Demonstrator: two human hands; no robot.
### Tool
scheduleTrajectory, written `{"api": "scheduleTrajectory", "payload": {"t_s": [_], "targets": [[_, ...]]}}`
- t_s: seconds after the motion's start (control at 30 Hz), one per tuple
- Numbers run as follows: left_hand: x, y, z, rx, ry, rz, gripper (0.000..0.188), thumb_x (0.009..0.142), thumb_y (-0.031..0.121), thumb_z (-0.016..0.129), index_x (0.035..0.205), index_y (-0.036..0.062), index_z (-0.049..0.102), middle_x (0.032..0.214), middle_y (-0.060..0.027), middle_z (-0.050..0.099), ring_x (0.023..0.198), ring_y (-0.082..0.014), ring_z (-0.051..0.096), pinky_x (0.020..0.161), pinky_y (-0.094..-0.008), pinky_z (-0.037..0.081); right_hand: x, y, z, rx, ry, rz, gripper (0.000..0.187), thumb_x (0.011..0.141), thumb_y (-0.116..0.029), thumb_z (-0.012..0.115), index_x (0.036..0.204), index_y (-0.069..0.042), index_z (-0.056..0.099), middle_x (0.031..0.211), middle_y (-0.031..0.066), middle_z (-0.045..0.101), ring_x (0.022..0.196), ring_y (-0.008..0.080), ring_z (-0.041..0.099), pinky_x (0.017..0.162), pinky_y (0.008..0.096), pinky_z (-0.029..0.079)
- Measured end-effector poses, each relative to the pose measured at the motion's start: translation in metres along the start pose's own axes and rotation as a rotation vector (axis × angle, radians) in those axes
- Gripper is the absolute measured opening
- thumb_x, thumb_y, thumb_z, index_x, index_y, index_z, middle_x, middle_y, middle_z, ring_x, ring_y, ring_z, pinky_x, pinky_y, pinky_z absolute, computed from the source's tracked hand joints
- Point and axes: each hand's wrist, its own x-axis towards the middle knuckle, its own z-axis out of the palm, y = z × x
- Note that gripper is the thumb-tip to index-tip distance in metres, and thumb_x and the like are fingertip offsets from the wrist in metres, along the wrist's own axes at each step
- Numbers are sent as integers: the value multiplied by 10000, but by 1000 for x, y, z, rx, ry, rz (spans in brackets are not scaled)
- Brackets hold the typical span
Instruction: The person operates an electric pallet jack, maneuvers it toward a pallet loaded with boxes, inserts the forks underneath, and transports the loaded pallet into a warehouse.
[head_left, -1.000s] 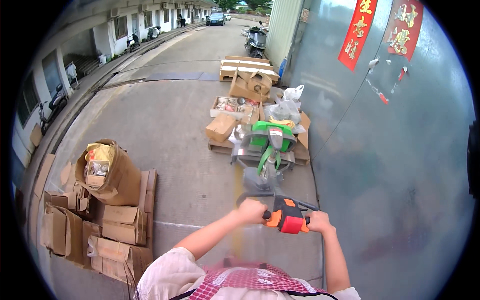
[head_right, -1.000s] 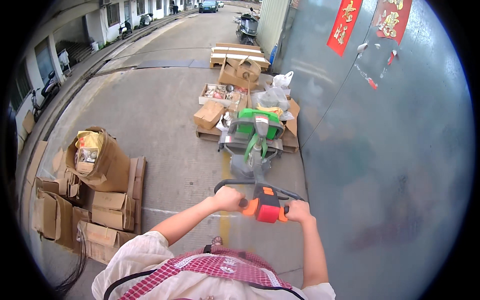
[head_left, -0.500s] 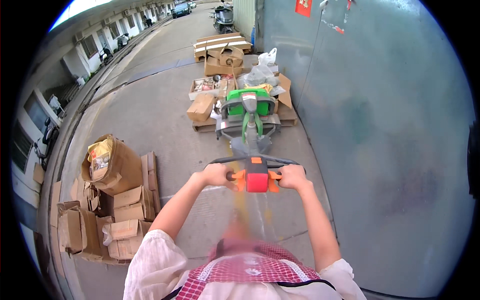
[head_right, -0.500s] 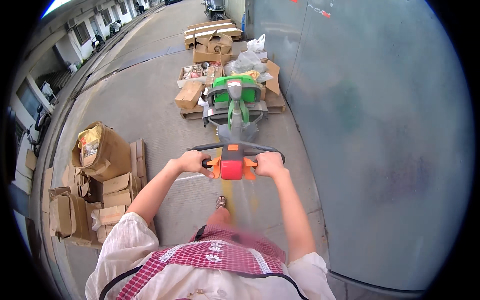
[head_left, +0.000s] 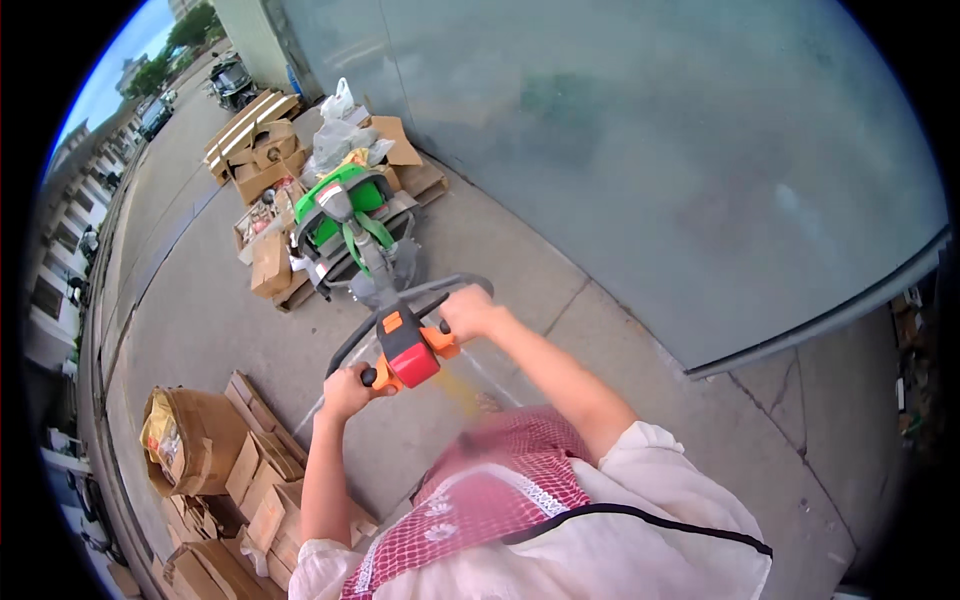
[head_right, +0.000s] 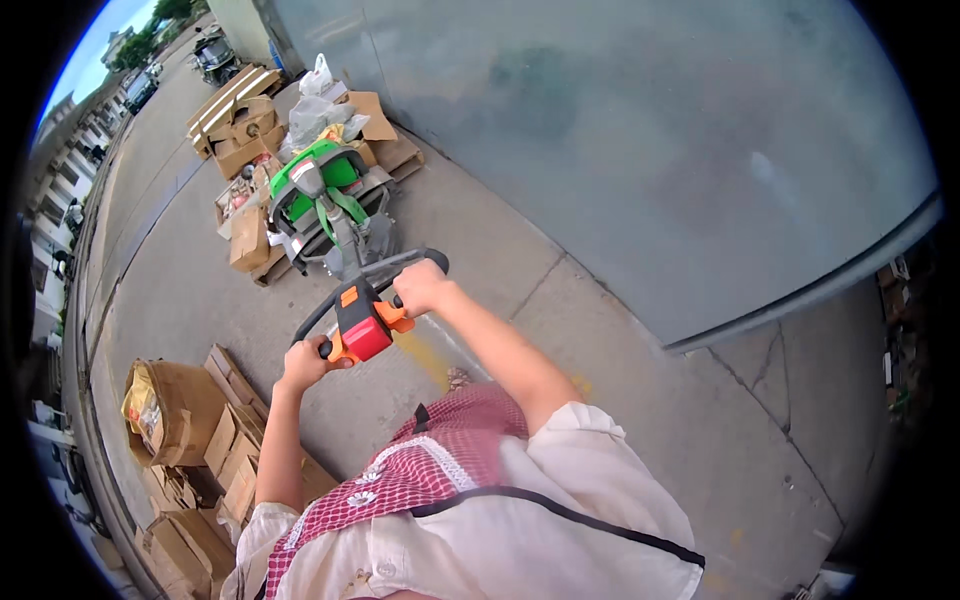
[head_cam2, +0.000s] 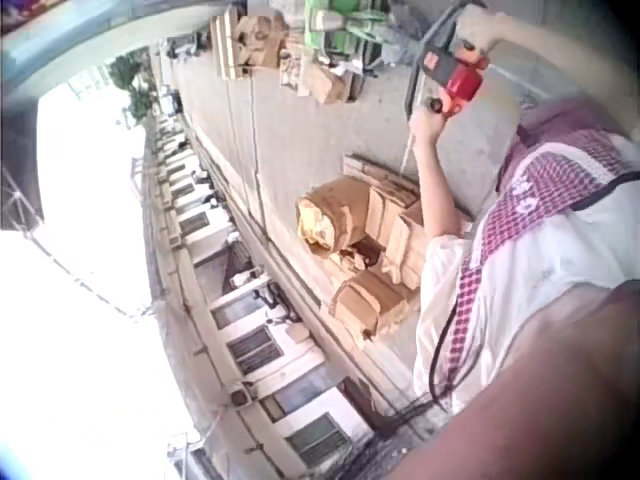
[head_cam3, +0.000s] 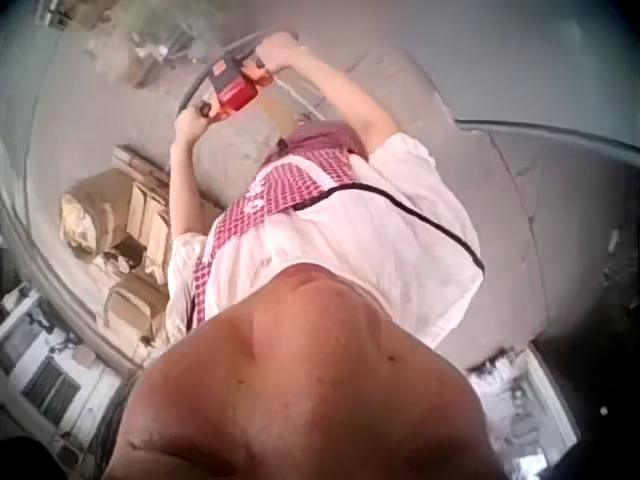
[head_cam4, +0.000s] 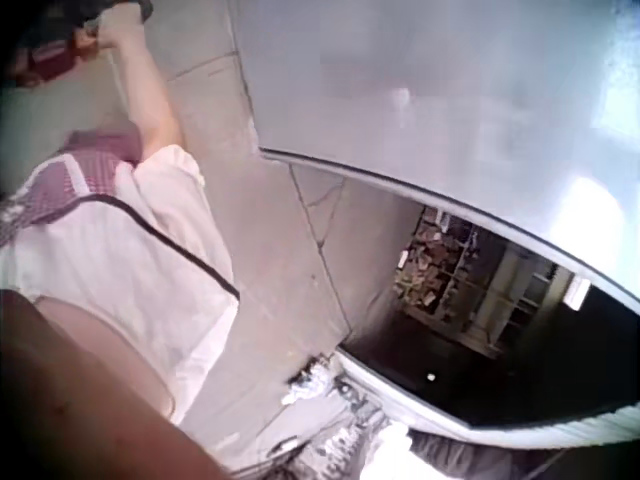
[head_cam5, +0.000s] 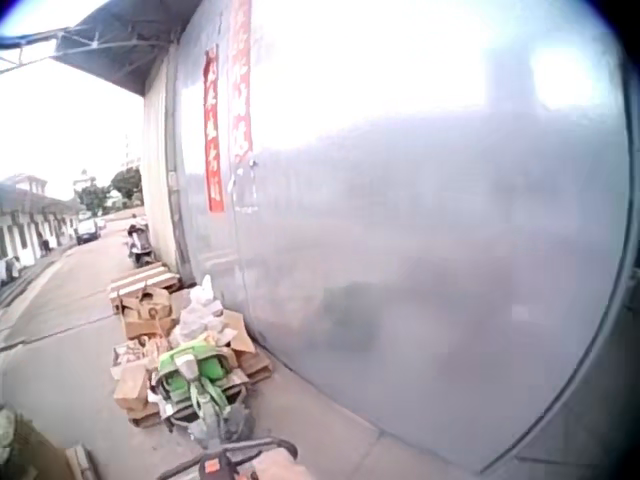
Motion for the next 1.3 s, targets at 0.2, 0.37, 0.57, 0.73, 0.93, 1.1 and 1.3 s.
{"api": "scheduleTrajectory", "payload": {"t_s": [0.2, 0.37, 0.57, 0.73, 0.93, 1.1, 1.3], "targets": [[-13, 30, 27, -92, 73, 9, 562, 625, 450, 894, 911, 14, 684, 711, -152, 668, 668, -364, 635, 630, -440, 487, -17, 23, 4, -42, -50, -68, 288, 625, -358, 738, 761, -105, 753, 813, 96, 738, 800, 290, 714, 661, 436, 556], [-1, 51, 22, -165, 22, 87, 538, 650, 416, 878, 916, 3, 659, 695, -134, 653, 647, -333, 622, 633, -420, 480, -40, 33, -23, -78, -95, -17, 292, 667, -392, 720, 801, -136, 765, 852, 77, 742, 824, 279, 706, 688, 422, 552], [-76, 33, 26, -345, -57, 40, 544, 622, 376, 884, 945, 3, 656, 692, -69, 619, 628, -224, 568, 645, -361, 471, -85, -20, -14, -61, -68, -54, 323, 662, -407, 680, 764, -112, 762, 825, 98, 737, 815, 292, 704, 693, 431, 547], [-208, 100, 111, -341, -12, -41, 566, 577, 388, 925, 902, 9, 659, 689, -95, 638, 639, -281, 611, 645, -390, 483, -231, -49, 33, -9, -94, -176, 283, 640, -335, 691, 777, -98, 763, 858, 113, 741, 844, 296, 708, 702, 408, 546], [-305, 121, 133, -6, 115, -129, 557, 557, 438, 919, 914, 64, 712, 771, -190, 680, 804, -401, 675, 682, -469, 515, -319, -102, 45, 133, 8, -203, 237, 600, -272, 736, 731, -74, 751, 780, 124, 727, 784, 300, 717, 677, 420, 553], [-327, 204, 149, 35, -33, -205, 323, 754, 361, 726, 948, 102, 723, 853, -211, 691, 867, -401, 666, 750, -480, 523, -385, -58, 65, 159, 138, -223, 194, 618, -254, 677, 657, -69, 720, 703, 151, 704, 699, 314, 713, 627, 439, 555], [-363, 222, 142, 39, -4, -267, 351, 735, 413, 751, 945, 133, 720, 844, -168, 706, 844, -361, 682, 723, -448, 538, -404, -72, 32, 87, 7, -204, 213, 674, -290, 668, 693, -90, 739, 760, 131, 728, 746, 305, 719, 650, 423, 554]]}}
